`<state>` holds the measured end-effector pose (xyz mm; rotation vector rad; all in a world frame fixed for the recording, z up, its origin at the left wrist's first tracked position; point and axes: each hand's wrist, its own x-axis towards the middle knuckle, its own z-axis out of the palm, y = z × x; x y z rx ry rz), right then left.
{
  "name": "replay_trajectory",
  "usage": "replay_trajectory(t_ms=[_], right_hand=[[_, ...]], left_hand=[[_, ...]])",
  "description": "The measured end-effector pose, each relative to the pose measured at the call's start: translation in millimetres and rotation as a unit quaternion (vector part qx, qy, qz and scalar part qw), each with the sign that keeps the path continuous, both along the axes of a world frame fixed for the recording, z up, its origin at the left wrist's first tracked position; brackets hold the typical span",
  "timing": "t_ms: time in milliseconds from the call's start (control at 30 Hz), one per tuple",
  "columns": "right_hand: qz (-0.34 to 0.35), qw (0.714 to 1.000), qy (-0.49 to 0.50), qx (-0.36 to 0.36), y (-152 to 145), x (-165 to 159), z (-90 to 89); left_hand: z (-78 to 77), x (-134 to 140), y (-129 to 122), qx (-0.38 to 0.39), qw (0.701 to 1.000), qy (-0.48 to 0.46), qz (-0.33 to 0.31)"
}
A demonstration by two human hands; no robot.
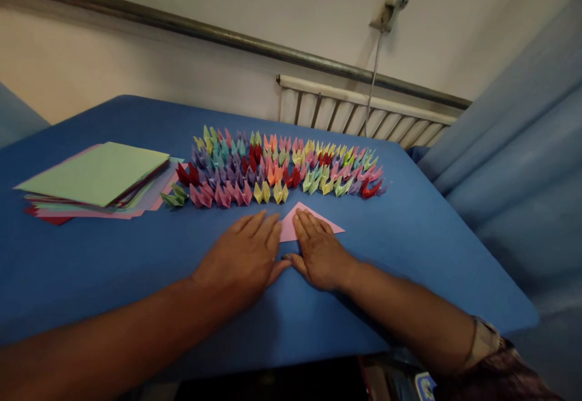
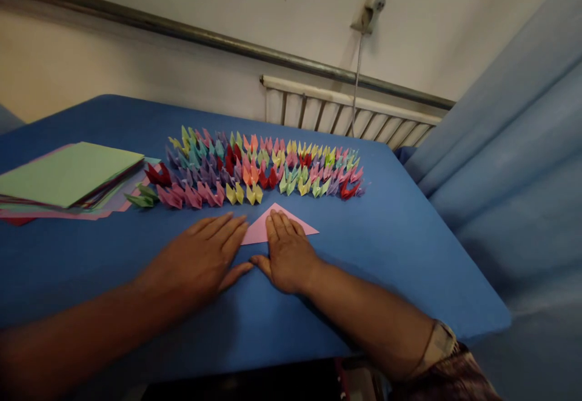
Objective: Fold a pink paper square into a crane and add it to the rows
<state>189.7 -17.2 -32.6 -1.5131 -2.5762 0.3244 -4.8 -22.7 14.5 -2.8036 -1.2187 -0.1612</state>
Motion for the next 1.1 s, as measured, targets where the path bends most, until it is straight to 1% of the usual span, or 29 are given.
replay_trajectory(t_ms=[33,67,100,167,233,267,367,467,567,667,733,767,933,1100], right_hand=[[0.002,1.000,0.001,0.002,0,0,-0.9],[0.004,1.000,0.003,0.003,0,0,-1.8],[0.005,1.000,0.003,0.004,1,0,-2.7],[0.008,1.000,0.000,0.004,2,0,-4.0],[0.009,1.000,-0.008,0.004,2,2,-4.4],[0.007,1.000,-0.011,0.004,2,3,-4.4],[-0.010,1.000,-0.020,0.009,0,12,-4.5],[-0.053,0.998,-0.028,0.012,-1,27,-6.3],[-0.093,0.995,-0.044,0.011,1,43,-9.4],[-0.163,0.985,-0.058,0.013,7,50,-12.0],[-0.214,0.975,-0.063,0.017,12,48,-12.9],[-0.225,0.972,-0.063,0.018,14,45,-13.1],[-0.210,0.976,-0.039,0.034,18,32,-13.8],[-0.230,0.972,-0.026,0.045,21,44,-15.9]], left_hand=[[-2.8,5,2,0.009,0.998,-0.051,-0.029],[-7.5,10,4,-0.008,0.994,-0.087,-0.063],[-13.4,14,5,-0.036,0.989,-0.114,-0.081],[-26.0,20,7,-0.109,0.984,-0.107,-0.093],[-34.7,22,7,-0.157,0.981,-0.072,-0.086],[-36.8,21,7,-0.171,0.980,-0.056,-0.078],[-34.9,17,8,-0.196,0.979,-0.016,-0.058],[-29.0,14,9,-0.209,0.976,0.011,-0.058],[-25.7,14,9,-0.215,0.975,0.019,-0.059],[-25.0,15,10,-0.221,0.974,0.018,-0.055],[-25.2,16,10,-0.221,0.974,0.016,-0.053],[-25.4,16,10,-0.219,0.974,0.015,-0.051],[-25.5,17,9,-0.194,0.980,0.008,-0.052],[-20.2,8,1,-0.128,0.991,0.042,-0.019]])
